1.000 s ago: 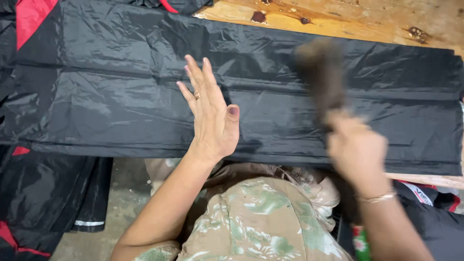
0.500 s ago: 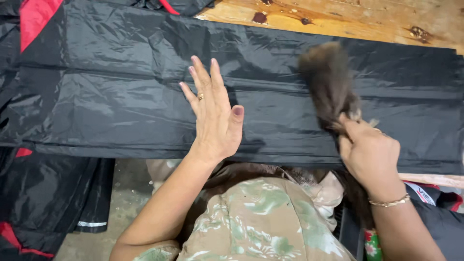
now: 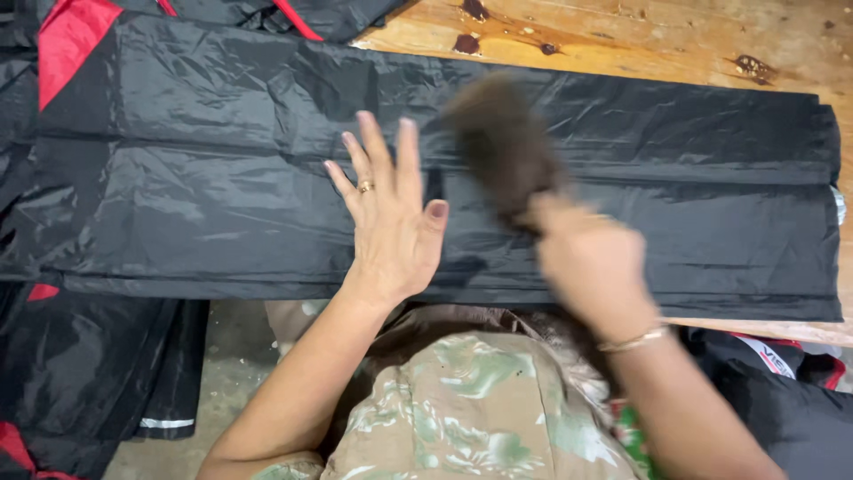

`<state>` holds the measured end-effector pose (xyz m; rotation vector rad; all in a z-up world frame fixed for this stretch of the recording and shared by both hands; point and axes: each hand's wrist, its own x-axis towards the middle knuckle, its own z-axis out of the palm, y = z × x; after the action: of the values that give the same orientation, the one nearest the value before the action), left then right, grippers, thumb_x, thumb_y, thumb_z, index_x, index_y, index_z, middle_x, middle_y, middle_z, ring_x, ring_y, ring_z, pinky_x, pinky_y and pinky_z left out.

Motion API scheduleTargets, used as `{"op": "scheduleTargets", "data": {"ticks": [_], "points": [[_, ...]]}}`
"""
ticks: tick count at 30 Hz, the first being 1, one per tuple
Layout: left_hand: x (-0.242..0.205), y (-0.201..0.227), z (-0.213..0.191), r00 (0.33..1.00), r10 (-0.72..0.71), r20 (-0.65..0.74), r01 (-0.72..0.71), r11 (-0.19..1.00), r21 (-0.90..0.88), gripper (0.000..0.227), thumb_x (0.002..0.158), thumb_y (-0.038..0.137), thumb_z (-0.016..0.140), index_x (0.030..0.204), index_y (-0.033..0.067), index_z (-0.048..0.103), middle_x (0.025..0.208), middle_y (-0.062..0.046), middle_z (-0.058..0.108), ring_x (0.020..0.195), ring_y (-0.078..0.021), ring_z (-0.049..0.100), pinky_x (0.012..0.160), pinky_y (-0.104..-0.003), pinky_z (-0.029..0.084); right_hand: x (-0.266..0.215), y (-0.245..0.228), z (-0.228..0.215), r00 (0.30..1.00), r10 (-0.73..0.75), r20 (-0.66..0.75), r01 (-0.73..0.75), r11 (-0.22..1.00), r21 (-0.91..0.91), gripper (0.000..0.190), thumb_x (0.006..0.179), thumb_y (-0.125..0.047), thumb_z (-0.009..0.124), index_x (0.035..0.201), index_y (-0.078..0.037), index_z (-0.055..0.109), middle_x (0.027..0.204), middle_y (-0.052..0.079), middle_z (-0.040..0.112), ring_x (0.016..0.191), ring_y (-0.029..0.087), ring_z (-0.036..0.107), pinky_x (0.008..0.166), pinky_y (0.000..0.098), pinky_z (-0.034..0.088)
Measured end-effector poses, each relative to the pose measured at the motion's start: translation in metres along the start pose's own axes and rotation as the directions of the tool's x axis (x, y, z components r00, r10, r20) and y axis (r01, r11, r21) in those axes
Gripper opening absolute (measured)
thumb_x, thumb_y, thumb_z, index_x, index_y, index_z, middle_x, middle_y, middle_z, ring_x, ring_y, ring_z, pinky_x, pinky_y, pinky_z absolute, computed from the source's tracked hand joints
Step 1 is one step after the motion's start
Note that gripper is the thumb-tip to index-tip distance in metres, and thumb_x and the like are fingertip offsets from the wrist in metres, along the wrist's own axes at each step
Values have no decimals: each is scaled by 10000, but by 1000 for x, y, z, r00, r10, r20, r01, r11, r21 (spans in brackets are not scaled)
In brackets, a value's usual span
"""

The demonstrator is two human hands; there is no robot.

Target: The person uses a feather duster to wipe the surface of a black and red jacket laid out on a wooden table. They repeatedly brush the fabric and smooth it with their hands.

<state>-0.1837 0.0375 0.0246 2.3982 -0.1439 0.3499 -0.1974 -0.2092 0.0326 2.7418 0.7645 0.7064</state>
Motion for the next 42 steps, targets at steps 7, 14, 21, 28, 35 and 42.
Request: {"op": "scheduleTargets", "data": {"ticks": [7, 14, 21, 28, 35, 42], "points": [[5, 1, 6, 972, 156, 174, -202, 937, 286, 812, 1054, 628, 195, 1554, 25, 410, 1633, -279, 308, 1500, -585, 119, 1136, -803, 4, -86, 156, 46, 729, 566, 386, -518, 824, -228, 400, 991, -316, 526, 1313, -339, 762, 1084, 143, 793, 942, 385, 755, 660, 497, 577], [2, 2, 13, 973, 183, 141, -221, 914, 339, 935, 1028, 693, 267, 1521, -88, 410, 1614, -330, 323, 1529, -490, 214, 1234, -664, 76, 10, -2, 2, 953, 130, 272, -160, 983, 91, 320, 775, -153, 546, 1074, -249, 607, 766, 66, 698, 602, 283, 690, 409, 441, 461], [1, 2, 12, 969, 186, 164, -233, 906, 354, 821, 1022, 677, 341, 1562, 64, 422, 1619, -344, 288, 1521, -527, 190, 1212, -699, 77, 12, 47, 41, 949, 203, 240, -209, 978, -2, 327, 825, -185, 521, 1093, -314, 657, 791, -21, 728, 607, 251, 713, 358, 428, 438], [1, 2, 11, 968, 209, 142, -245, 911, 331, 836, 1015, 699, 341, 1571, 79, 412, 1608, -357, 303, 1511, -549, 206, 1204, -713, 95, -53, 189, 69, 652, 615, 443, -632, 764, -132, 388, 1012, -366, 524, 1317, -363, 764, 1147, 130, 778, 995, 424, 730, 713, 511, 565], [0, 1, 13, 965, 198, 170, -250, 886, 389, 1072, 989, 771, 294, 1587, -109, 168, 1650, -345, 225, 1539, -523, 190, 1223, -699, 111, 63, 8, 39, 868, 160, 471, -338, 885, 322, 576, 831, -237, 489, 1375, -342, 645, 1375, -26, 681, 1129, 281, 691, 763, 522, 566], [0, 1, 11, 967, 197, 162, -248, 879, 407, 1086, 972, 779, 341, 1597, -91, 163, 1636, -383, 213, 1539, -528, 190, 1233, -686, 92, 128, -12, 43, 894, 54, 445, -247, 888, 387, 393, 803, -172, 498, 1161, -228, 651, 1003, 98, 772, 876, 366, 740, 558, 554, 541]]}}
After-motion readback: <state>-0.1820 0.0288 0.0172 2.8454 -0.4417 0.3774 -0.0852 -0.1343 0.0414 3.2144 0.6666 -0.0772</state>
